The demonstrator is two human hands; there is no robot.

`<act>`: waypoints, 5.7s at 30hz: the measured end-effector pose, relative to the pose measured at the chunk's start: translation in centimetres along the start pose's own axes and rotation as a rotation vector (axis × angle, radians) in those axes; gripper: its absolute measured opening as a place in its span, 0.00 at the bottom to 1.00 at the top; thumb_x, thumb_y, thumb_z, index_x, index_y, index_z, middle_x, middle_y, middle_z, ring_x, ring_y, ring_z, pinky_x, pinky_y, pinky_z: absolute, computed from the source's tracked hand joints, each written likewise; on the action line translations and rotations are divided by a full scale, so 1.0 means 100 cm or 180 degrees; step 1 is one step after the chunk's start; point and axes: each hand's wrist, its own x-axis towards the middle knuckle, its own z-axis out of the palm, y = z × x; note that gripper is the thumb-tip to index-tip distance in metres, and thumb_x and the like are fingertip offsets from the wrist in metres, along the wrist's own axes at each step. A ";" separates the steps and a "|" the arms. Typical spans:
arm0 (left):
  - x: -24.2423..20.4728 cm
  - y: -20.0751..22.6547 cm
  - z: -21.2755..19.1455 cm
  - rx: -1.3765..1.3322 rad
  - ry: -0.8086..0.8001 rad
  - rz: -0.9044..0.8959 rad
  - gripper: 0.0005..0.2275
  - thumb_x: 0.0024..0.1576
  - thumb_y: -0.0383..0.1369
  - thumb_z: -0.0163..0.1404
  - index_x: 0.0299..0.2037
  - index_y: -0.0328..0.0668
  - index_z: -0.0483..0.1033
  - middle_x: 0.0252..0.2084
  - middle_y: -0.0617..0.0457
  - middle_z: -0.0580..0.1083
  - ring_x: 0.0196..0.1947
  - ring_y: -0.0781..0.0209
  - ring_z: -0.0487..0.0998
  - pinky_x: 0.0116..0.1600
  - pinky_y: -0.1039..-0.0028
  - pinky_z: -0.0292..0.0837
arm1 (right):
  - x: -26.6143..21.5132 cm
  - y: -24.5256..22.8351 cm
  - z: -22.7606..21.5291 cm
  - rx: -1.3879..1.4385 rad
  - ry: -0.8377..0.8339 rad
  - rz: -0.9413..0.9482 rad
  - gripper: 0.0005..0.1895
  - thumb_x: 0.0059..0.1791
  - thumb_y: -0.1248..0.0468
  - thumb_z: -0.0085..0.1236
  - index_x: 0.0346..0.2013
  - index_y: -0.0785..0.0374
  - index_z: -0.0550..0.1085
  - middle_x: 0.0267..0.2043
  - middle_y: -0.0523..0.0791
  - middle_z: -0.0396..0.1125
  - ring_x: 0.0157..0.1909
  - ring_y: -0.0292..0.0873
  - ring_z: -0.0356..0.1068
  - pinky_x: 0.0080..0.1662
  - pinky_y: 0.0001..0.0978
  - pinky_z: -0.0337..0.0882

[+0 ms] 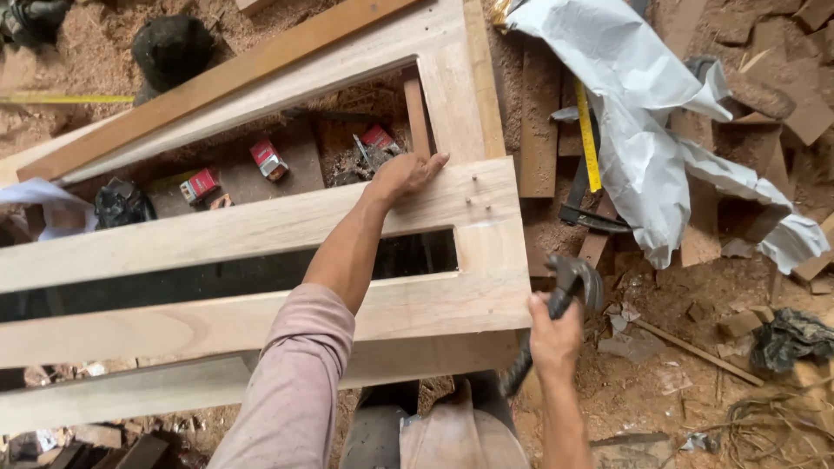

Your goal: Assembling a wooden frame by positioning planks and hammering nails into the joints in a workshop environment.

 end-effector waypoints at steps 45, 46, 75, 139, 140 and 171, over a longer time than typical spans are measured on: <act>-0.005 0.039 0.039 -0.0651 0.1470 0.0410 0.32 0.61 0.59 0.24 0.48 0.49 0.81 0.46 0.56 0.83 0.46 0.61 0.81 0.64 0.50 0.59 | -0.013 0.058 -0.072 -0.1129 -0.0450 -0.1434 0.28 0.55 0.41 0.43 0.52 0.63 0.65 0.35 0.41 0.65 0.30 0.38 0.66 0.43 0.32 0.76; -0.005 0.027 0.054 -0.0343 0.1901 0.0131 0.33 0.61 0.59 0.20 0.50 0.51 0.78 0.43 0.52 0.79 0.43 0.57 0.74 0.58 0.56 0.57 | -0.003 0.040 -0.072 -0.1070 -0.0820 -0.1207 0.30 0.53 0.40 0.42 0.54 0.61 0.67 0.31 0.42 0.68 0.23 0.38 0.68 0.32 0.30 0.77; 0.028 -0.001 0.109 -0.0178 0.3540 0.0147 0.24 0.55 0.60 0.42 0.29 0.47 0.70 0.35 0.45 0.71 0.44 0.45 0.72 0.66 0.43 0.54 | 0.050 -0.092 0.029 -0.1396 -0.1276 -0.2590 0.22 0.60 0.63 0.45 0.69 0.66 0.67 0.47 0.70 0.70 0.41 0.67 0.74 0.39 0.60 0.76; 0.001 0.009 0.085 0.0101 0.2836 0.0014 0.25 0.61 0.56 0.31 0.35 0.48 0.74 0.39 0.48 0.73 0.43 0.46 0.69 0.66 0.42 0.54 | 0.083 -0.046 0.020 -0.1109 -0.1670 -0.3320 0.26 0.64 0.69 0.39 0.77 0.48 0.54 0.46 0.52 0.70 0.28 0.38 0.65 0.32 0.32 0.79; 0.000 0.009 0.087 0.0109 0.2793 -0.0003 0.26 0.61 0.57 0.28 0.34 0.48 0.74 0.39 0.48 0.72 0.43 0.46 0.69 0.67 0.42 0.53 | 0.080 -0.053 0.020 -0.1697 -0.1792 -0.2817 0.28 0.63 0.69 0.40 0.78 0.50 0.53 0.49 0.53 0.71 0.28 0.39 0.65 0.36 0.33 0.82; 0.001 0.009 0.086 0.0236 0.2755 -0.0037 0.26 0.61 0.56 0.30 0.36 0.47 0.75 0.39 0.49 0.73 0.42 0.48 0.69 0.65 0.44 0.54 | 0.082 -0.060 0.019 -0.1927 -0.1635 -0.2777 0.28 0.62 0.67 0.40 0.78 0.47 0.55 0.39 0.47 0.70 0.23 0.37 0.59 0.26 0.33 0.72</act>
